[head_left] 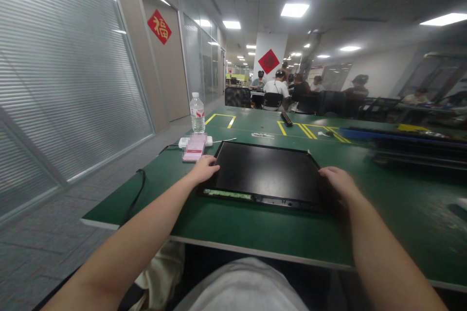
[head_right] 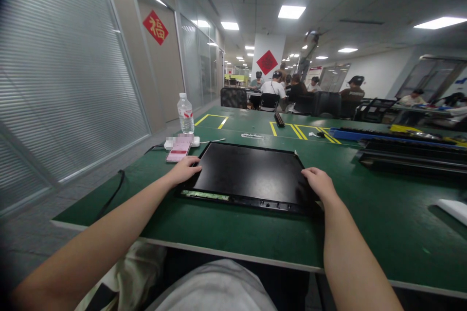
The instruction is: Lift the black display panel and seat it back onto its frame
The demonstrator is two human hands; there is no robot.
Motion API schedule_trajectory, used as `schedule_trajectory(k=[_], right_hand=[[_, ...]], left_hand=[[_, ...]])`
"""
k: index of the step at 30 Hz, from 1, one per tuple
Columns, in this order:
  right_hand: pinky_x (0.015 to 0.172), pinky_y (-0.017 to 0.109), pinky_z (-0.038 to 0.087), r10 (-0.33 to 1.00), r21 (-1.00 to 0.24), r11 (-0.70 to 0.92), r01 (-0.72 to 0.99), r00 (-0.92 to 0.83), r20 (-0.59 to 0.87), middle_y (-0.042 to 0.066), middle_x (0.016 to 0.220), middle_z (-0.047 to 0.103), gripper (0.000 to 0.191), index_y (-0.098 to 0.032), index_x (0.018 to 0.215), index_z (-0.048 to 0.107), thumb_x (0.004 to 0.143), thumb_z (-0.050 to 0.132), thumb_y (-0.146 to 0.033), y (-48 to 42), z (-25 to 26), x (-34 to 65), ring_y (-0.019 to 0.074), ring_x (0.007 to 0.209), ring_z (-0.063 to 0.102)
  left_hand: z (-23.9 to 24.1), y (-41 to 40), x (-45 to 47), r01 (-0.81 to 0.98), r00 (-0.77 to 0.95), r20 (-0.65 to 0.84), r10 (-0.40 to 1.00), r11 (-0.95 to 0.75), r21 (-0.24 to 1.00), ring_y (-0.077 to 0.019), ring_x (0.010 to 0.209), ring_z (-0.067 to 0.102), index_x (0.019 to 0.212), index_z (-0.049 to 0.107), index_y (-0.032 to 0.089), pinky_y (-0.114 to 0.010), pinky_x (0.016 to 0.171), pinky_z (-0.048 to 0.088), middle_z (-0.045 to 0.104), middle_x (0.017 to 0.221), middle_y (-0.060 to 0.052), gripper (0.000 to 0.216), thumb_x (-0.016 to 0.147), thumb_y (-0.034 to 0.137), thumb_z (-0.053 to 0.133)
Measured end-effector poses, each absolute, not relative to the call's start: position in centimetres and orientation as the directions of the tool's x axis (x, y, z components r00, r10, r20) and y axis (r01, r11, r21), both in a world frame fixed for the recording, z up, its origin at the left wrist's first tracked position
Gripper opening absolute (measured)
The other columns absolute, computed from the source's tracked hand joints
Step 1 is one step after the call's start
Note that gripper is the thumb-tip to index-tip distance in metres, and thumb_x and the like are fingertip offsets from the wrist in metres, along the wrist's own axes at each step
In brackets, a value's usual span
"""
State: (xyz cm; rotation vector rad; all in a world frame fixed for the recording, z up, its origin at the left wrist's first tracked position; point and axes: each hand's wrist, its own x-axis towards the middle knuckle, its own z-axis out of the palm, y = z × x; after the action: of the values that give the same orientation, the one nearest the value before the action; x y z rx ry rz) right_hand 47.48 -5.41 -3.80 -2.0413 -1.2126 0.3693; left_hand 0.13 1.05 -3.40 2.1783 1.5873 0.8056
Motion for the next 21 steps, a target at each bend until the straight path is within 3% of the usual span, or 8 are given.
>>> schedule_trajectory(k=[11, 21], right_hand=[[0.078, 0.035, 0.048, 0.853, -0.756, -0.288, 0.588, 0.516, 0.077, 0.006, 0.092, 0.077, 0.019, -0.025, 0.077, 0.077, 0.068, 0.06, -0.027, -5.2, -4.3, 48.1, 0.0256, 0.087, 0.067], [0.078, 0.034, 0.049, 0.857, -0.693, -0.309, 0.652, 0.506, 0.095, 0.006, 0.093, 0.077, 0.022, -0.025, 0.078, 0.078, 0.071, 0.058, -0.028, -5.6, -4.0, 47.7, 0.0252, 0.088, 0.067]], left_hand=[[-4.5, 1.6, -0.3, 0.806, 0.178, 0.236, 0.955, -0.279, 0.522, -0.0304, 0.126, 0.058, 0.105, 0.076, 0.016, -0.041, 0.112, 0.042, 0.068, 0.128, -0.013, 0.033, 0.08, 0.031, 0.061], [-4.9, 1.7, -0.3, 0.829, 0.175, 0.22, 0.96, -0.264, 0.493, -0.0311, 0.127, 0.058, 0.112, 0.074, 0.013, -0.041, 0.114, 0.04, 0.063, 0.132, -0.016, 0.041, 0.081, 0.034, 0.061]])
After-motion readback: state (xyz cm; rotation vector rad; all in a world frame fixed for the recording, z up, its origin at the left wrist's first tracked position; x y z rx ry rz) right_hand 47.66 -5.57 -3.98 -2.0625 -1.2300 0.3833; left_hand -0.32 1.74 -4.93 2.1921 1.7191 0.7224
